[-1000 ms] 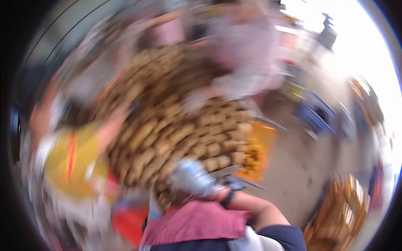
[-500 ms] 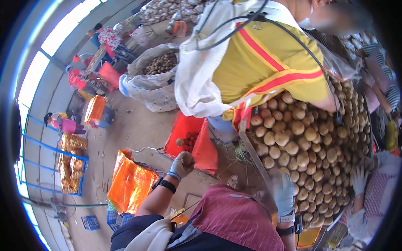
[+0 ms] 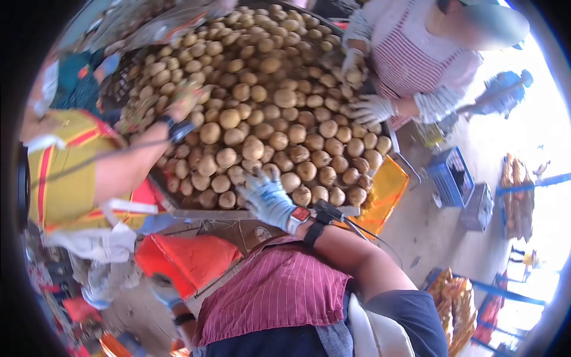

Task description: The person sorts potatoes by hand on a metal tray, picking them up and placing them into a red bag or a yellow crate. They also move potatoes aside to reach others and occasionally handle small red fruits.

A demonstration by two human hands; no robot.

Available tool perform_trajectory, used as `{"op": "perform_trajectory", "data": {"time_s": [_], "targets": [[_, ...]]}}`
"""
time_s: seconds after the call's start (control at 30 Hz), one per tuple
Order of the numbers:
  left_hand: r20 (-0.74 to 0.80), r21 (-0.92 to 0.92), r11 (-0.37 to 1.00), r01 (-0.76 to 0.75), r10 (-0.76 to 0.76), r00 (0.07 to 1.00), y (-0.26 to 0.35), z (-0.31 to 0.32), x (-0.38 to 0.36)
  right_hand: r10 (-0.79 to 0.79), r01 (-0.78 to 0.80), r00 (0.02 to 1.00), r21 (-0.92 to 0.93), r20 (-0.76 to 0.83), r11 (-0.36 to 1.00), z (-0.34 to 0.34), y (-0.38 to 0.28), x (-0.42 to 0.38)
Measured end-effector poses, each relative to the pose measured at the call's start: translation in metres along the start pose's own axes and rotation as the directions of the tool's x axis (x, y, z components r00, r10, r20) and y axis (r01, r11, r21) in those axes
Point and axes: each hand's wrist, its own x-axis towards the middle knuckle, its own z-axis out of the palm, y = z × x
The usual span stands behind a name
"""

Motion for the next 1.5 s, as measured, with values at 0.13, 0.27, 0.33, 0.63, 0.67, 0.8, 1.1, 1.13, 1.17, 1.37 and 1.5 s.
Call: {"op": "perform_trajectory", "data": {"time_s": [0.13,0.27,0.33,0.63,0.67,0.8,1.1,1.13,1.17,1.37,1.5], "targets": [[0.129,0.276,0.945,0.175,-0.217,0.968,-0.036,0.056,-0.084,0.208,-0.206,0.973,0.030,-0.096,0.978,-0.020,0.082,-0.070],[0.312,0.427,0.902,0.070,-0.220,0.924,-0.037,0.102,-0.114,0.228,-0.246,0.962,-0.116,-0.150,0.962,-0.030,0.114,-0.118],[0.346,0.412,0.910,0.055,-0.213,0.914,-0.030,0.116,-0.115,0.314,-0.337,0.924,-0.075,-0.220,0.938,-0.036,0.112,-0.116],[0.565,0.383,0.922,-0.048,-0.193,0.802,-0.023,0.205,-0.161,0.631,-0.589,0.756,0.241,-0.172,0.771,-0.018,0.144,0.078],[0.601,0.404,0.912,-0.066,-0.211,0.771,-0.027,0.215,-0.170,0.618,-0.599,0.767,0.149,-0.174,0.786,-0.015,0.125,0.094],[0.647,0.443,0.896,-0.030,-0.296,0.702,-0.049,0.230,-0.194,0.293,-0.275,0.951,0.170,-0.094,0.946,-0.014,0.080,0.087],[0.649,0.561,0.824,-0.079,-0.379,0.660,-0.062,0.238,-0.213,0.227,-0.222,0.965,0.052,-0.130,0.974,-0.030,0.129,-0.080],[0.636,0.565,0.825,-0.019,-0.421,0.647,-0.059,0.242,-0.217,0.339,-0.343,0.930,-0.002,-0.142,0.939,-0.038,0.138,-0.086],[0.635,0.561,0.828,-0.017,-0.417,0.650,-0.062,0.244,-0.218,0.418,-0.422,0.891,0.017,-0.178,0.906,-0.037,0.154,-0.093],[0.691,0.508,0.860,-0.053,-0.370,0.621,-0.064,0.241,-0.212,0.435,-0.469,0.769,0.048,-0.469,0.882,-0.066,0.179,-0.013],[0.644,0.481,0.875,0.064,-0.401,0.651,-0.067,0.252,-0.219,0.071,-0.002,0.947,0.214,-0.315,0.977,-0.059,0.131,0.114]]}}
